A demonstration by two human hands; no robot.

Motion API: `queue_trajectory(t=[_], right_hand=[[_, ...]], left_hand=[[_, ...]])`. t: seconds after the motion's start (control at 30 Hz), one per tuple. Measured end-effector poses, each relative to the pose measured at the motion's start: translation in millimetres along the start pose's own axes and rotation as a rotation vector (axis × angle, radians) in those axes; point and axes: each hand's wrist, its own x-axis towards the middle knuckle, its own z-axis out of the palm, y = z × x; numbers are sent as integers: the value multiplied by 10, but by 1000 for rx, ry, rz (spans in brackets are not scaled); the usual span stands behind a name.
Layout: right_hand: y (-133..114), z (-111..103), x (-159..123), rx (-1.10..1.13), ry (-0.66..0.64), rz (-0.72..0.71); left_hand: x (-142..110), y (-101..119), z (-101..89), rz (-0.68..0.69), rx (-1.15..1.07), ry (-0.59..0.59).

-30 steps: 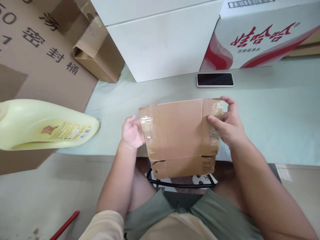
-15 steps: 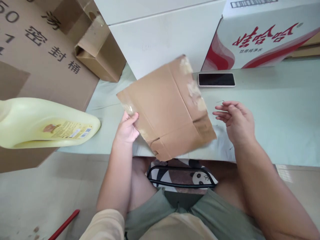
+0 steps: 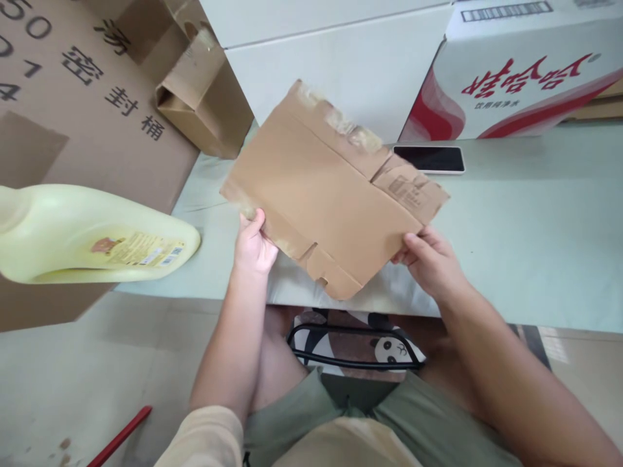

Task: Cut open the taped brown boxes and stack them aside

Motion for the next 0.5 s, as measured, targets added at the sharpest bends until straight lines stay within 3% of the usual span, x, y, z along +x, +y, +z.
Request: queue_trajectory(t=[0.17,0.3,0.37,0.5], right_hand=[[38,264,-173,-179,-77,35],[-70,276,-197,-173,-41,46],[-200,201,-180,-148,61,10],[-537,-195,-184,-66,449,-192]], left_hand=[[11,-62,84,31,-16,-25],[-16,-23,123,-75,-3,-103],[-48,14,140,-170,-12,-170],[-106,78,177,-249,-39,-178]])
